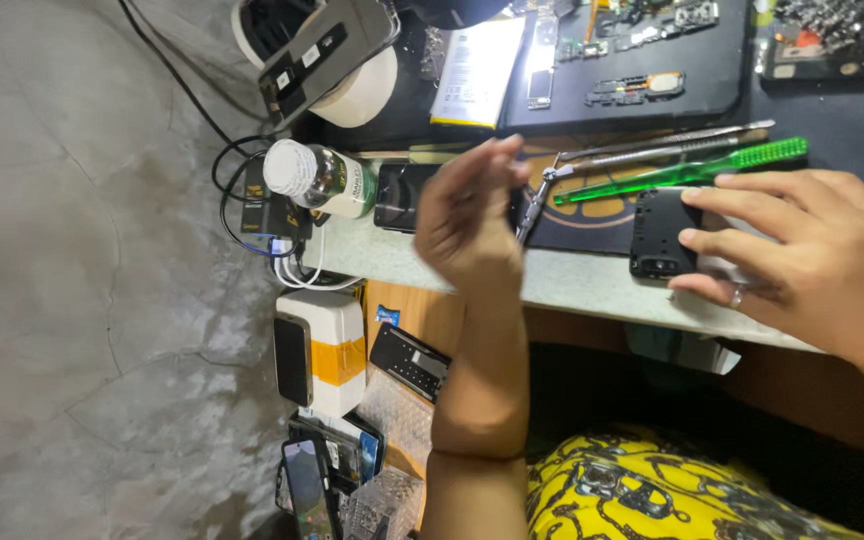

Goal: The person works on a disassembled smartphone, using a screwdriver to remove screws from the internal frame and a brush to clean the battery area. The person handles the phone chassis and internal components while seated at a cluttered workbench.

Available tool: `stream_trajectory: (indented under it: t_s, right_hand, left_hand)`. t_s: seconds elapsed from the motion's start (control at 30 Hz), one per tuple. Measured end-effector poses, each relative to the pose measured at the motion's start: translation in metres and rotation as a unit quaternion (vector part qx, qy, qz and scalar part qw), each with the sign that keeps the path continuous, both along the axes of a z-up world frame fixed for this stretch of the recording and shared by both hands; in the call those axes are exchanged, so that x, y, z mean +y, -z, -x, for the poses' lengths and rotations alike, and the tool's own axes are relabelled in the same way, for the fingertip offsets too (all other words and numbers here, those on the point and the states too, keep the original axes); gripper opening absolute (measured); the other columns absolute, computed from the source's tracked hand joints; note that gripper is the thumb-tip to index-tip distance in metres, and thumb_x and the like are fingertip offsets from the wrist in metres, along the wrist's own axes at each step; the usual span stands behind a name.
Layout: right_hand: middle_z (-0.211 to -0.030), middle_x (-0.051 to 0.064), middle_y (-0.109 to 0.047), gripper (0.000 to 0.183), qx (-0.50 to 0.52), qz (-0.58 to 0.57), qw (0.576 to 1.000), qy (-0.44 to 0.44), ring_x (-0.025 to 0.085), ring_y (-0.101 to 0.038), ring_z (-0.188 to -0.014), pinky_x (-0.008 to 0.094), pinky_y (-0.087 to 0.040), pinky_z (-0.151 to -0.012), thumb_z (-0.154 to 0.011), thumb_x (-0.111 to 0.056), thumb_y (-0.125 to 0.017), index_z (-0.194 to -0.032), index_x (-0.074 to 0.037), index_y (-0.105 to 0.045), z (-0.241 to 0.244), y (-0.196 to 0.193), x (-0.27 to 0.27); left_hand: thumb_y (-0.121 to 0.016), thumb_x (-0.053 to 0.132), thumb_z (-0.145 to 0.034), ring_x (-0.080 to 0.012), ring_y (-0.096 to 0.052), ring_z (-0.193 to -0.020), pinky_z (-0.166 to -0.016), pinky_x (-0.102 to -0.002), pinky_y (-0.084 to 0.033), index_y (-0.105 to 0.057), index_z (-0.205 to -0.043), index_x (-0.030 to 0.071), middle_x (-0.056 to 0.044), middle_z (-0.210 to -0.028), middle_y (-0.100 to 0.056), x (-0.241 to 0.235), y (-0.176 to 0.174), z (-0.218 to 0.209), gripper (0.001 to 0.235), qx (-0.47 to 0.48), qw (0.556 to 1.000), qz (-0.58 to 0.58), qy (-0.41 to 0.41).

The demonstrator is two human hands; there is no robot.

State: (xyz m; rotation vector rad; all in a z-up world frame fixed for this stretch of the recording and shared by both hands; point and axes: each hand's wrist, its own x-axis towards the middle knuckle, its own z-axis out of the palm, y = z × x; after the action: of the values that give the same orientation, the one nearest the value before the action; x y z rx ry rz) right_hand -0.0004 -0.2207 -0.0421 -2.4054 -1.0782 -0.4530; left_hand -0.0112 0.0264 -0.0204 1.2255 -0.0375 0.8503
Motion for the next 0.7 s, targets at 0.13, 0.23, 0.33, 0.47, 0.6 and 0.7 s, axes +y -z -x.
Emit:
stream_trajectory:
  t_s: [0.13,0.23,0.33,0.47,0.6,0.7]
  right_hand:
    - [-0.131,-0.002,-0.072,0.038,-0.003,0.012,1.000,0.007,0.022,-0.067,-0.121,0.041,-0.049,-0.099,-0.071,-0.040,-0.085,-0.102,-0.018,-0.077,0.000,0.013,-0.002]
    - [-0.132,-0.002,-0.072,0.040,-0.007,0.012,1.000,0.009,0.024,-0.067,-0.121,0.042,-0.048,-0.100,-0.070,-0.041,-0.086,-0.102,-0.018,-0.077,-0.003,0.018,-0.003]
    - [-0.132,-0.003,-0.072,0.039,0.002,-0.001,1.000,0.005,0.024,-0.067,-0.122,0.040,-0.048,-0.099,-0.072,-0.041,-0.086,-0.102,-0.018,-0.077,-0.001,0.020,-0.003]
    - [-0.130,-0.001,-0.070,0.035,0.008,-0.015,1.000,-0.002,0.024,-0.065,-0.122,0.044,-0.047,-0.100,-0.073,-0.039,-0.086,-0.099,-0.017,-0.077,-0.002,0.012,0.002]
    - [-0.133,0.007,-0.069,0.038,-0.072,0.053,0.996,0.011,0.029,-0.060,-0.126,0.048,-0.046,-0.105,-0.071,-0.045,-0.081,-0.090,-0.013,-0.076,-0.002,-0.013,0.014]
    - [-0.141,0.009,-0.066,0.045,-0.104,0.162,0.981,0.018,0.026,-0.057,-0.134,0.047,-0.045,-0.112,-0.068,-0.058,-0.075,-0.081,-0.014,-0.072,-0.005,-0.027,0.031]
  left_hand:
    - [-0.071,-0.005,-0.102,-0.0128,-0.070,-0.085,-0.082,-0.024,-0.058,-0.071,-0.116,0.002,-0.007,-0.103,-0.076,0.024,-0.018,0.031,0.016,0.091,0.980,-0.176,-0.016]
    - [-0.075,0.001,-0.098,-0.0193,-0.068,-0.086,-0.079,-0.032,-0.057,-0.070,-0.112,0.004,-0.008,-0.097,-0.072,0.030,-0.029,0.041,0.015,0.169,0.889,-0.424,-0.040]
    - [-0.075,0.011,-0.093,-0.0293,-0.066,-0.090,-0.078,-0.042,-0.054,-0.068,-0.107,0.006,-0.009,-0.096,-0.067,0.020,-0.031,0.048,0.017,0.207,0.749,-0.625,-0.080]
    - [-0.070,0.014,-0.095,-0.0297,-0.065,-0.088,-0.075,-0.044,-0.053,-0.068,-0.108,0.006,-0.008,-0.095,-0.064,0.007,-0.025,0.056,0.016,0.248,0.680,-0.680,-0.115]
    - [-0.068,0.009,-0.095,-0.0304,-0.066,-0.089,-0.076,-0.044,-0.053,-0.067,-0.113,0.003,-0.011,-0.098,-0.063,0.013,-0.018,0.058,0.019,0.249,0.690,-0.672,-0.102]
    - [-0.068,0.006,-0.093,-0.0312,-0.066,-0.090,-0.077,-0.044,-0.054,-0.067,-0.112,0.003,-0.012,-0.098,-0.063,0.016,-0.015,0.057,0.019,0.243,0.699,-0.665,-0.097]
